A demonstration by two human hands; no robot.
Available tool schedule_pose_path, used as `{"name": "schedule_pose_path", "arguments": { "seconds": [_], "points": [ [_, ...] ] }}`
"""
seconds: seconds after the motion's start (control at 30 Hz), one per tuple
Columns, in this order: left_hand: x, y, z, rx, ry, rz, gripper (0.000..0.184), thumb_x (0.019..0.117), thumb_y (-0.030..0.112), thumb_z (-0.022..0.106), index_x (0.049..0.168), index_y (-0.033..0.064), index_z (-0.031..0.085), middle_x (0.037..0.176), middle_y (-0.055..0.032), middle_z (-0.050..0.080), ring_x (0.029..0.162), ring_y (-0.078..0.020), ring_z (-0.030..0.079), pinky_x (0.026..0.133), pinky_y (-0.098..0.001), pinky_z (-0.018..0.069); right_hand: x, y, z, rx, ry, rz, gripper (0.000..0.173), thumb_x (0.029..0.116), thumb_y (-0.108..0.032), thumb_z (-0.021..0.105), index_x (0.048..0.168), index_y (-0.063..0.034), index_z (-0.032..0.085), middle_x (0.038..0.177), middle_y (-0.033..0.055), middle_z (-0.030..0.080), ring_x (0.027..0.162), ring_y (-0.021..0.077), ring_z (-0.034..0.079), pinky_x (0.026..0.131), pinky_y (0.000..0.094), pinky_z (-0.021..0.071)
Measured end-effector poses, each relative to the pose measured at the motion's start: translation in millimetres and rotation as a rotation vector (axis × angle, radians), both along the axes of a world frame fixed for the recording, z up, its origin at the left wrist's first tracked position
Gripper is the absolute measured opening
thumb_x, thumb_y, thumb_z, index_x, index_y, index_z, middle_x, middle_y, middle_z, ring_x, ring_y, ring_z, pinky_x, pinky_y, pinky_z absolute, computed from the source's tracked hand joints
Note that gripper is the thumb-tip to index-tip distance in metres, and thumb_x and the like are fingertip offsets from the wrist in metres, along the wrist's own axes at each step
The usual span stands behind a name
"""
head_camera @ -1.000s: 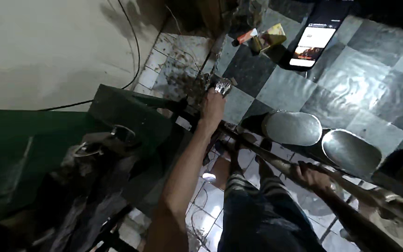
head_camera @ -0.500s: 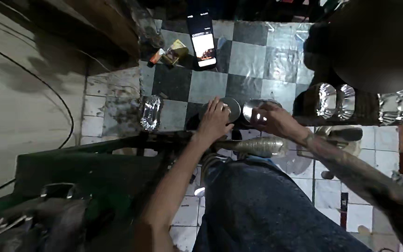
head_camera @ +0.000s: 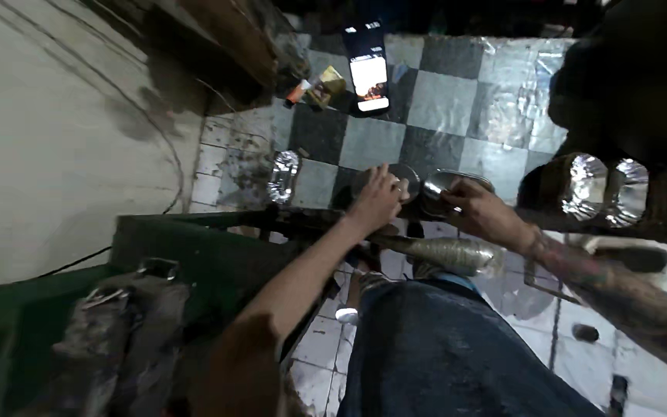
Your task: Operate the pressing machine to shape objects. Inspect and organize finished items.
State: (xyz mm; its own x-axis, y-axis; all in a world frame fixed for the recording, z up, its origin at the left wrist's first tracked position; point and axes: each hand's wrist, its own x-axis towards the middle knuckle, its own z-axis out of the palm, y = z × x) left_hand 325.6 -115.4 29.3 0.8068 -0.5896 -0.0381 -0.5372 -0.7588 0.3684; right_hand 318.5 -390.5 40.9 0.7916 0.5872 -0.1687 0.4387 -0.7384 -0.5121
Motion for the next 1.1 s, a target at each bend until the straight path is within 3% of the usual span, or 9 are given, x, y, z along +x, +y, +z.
{"name": "schedule_pose_path", "arguments": {
  "seconds": [0.13, 0.27, 0.37, 0.53, 0.63, 0.7, 0.8, 0.97, 1.1],
  "points": [
    [-37.5, -2.1, 38.3, -0.273, -0.034, 0.236, 0.027, 0.1015, 0.007, 0.057, 0.124, 0.0019, 0.070, 0.122, -0.0135, 0.073, 0.120, -0.0277, 0.068, 0.106, -0.0419, 0.0527, -34.7, 15.6, 14.1, 0.088, -0.255, -0.178, 0.033, 0.0992, -0.011, 0.056, 0.128, 0.0010, 0.067, 0.129, 0.0257, 0.066, 0.113, 0.0460, 0.066, 0.091, 0.0604, 0.0560],
    [-106.7, -6.8, 74.0, -1.122, 0.574, 0.648, 0.030, 0.1055, 0.011, 0.052, 0.127, -0.0085, 0.059, 0.107, -0.0089, 0.071, 0.098, -0.0072, 0.069, 0.092, -0.0283, 0.0582, -76.2, 48.2, 76.6, 0.646, -0.065, -0.565, 0.035, 0.1078, -0.015, 0.037, 0.123, 0.0089, 0.058, 0.106, 0.0013, 0.068, 0.099, -0.0015, 0.065, 0.091, 0.0215, 0.0559],
    [-131.4, -24.4, 49.1, -1.394, 0.761, 0.820, 0.032, 0.1063, 0.010, 0.049, 0.131, -0.0099, 0.055, 0.114, -0.0097, 0.069, 0.105, -0.0080, 0.067, 0.097, -0.0300, 0.0557, -93.9, 78.0, 67.3, 0.853, 0.277, -0.569, 0.035, 0.1027, -0.012, 0.044, 0.128, 0.0097, 0.054, 0.109, -0.0024, 0.068, 0.098, -0.0053, 0.064, 0.090, 0.0189, 0.0558],
    [-161.1, -25.4, 53.6, -1.793, 1.013, 0.703, 0.012, 0.0976, 0.017, 0.067, 0.107, 0.0190, 0.075, 0.095, 0.0095, 0.077, 0.085, -0.0012, 0.072, 0.080, -0.0244, 0.0608, -93.4, 61.8, 71.3, 1.092, 0.932, -0.338, 0.021, 0.0939, -0.016, 0.067, 0.108, -0.0277, 0.077, 0.093, -0.0117, 0.076, 0.076, -0.0020, 0.069, 0.068, 0.0195, 0.0600],
    [-154.3, -27.6, -14.0, -1.402, 1.082, 0.807, 0.023, 0.1013, 0.004, 0.054, 0.124, 0.0020, 0.060, 0.106, -0.0021, 0.069, 0.094, -0.0059, 0.066, 0.085, -0.0253, 0.0563, -91.0, 53.2, 22.5, 0.853, 0.931, -0.460, 0.016, 0.0936, -0.007, 0.059, 0.100, -0.0133, 0.073, 0.082, -0.0045, 0.073, 0.065, 0.0030, 0.064, 0.060, 0.0232, 0.0569],
    [-144.4, -36.3, -69.9, -0.828, 0.948, 0.671, 0.036, 0.1008, 0.009, 0.060, 0.135, -0.0035, 0.060, 0.128, -0.0139, 0.067, 0.119, -0.0153, 0.063, 0.106, -0.0320, 0.0497, -90.4, 27.4, -10.4, 0.391, 0.761, -0.314, 0.020, 0.0969, -0.006, 0.057, 0.107, -0.0010, 0.073, 0.095, 0.0056, 0.073, 0.083, 0.0117, 0.069, 0.081, 0.0327, 0.0590],
    [-124.7, -84.0, -110.0, -0.172, 0.771, 0.325, 0.044, 0.1077, 0.032, 0.050, 0.141, 0.0054, 0.060, 0.140, -0.0208, 0.061, 0.136, -0.0373, 0.053, 0.117, -0.0543, 0.0359, -118.8, 5.9, 2.1, -0.176, 0.712, -0.007, 0.026, 0.1012, -0.019, 0.062, 0.120, -0.0098, 0.076, 0.111, 0.0171, 0.076, 0.106, 0.0342, 0.072, 0.098, 0.0574, 0.0533],
    [-81.3, -174.6, -133.5, -0.205, 0.961, 0.296, 0.060, 0.1095, 0.048, 0.037, 0.126, -0.0016, 0.067, 0.135, -0.0250, 0.062, 0.134, -0.0401, 0.054, 0.115, -0.0604, 0.0355, -162.5, -9.1, 25.3, -0.265, 0.761, 0.100, 0.031, 0.0991, -0.008, 0.059, 0.124, -0.0144, 0.077, 0.103, 0.0203, 0.077, 0.096, 0.0428, 0.074, 0.090, 0.0644, 0.0543],
    [-86.7, -146.9, -83.1, -0.271, 0.947, 0.294, 0.051, 0.1107, 0.037, 0.038, 0.125, -0.0024, 0.067, 0.134, -0.0240, 0.063, 0.131, -0.0378, 0.056, 0.114, -0.0568, 0.0374, -161.3, -8.0, 37.4, -0.295, 0.829, 0.249, 0.040, 0.1029, -0.012, 0.055, 0.140, -0.0215, 0.066, 0.107, 0.0232, 0.076, 0.095, 0.0454, 0.073, 0.088, 0.0661, 0.0537]
  ]
}}
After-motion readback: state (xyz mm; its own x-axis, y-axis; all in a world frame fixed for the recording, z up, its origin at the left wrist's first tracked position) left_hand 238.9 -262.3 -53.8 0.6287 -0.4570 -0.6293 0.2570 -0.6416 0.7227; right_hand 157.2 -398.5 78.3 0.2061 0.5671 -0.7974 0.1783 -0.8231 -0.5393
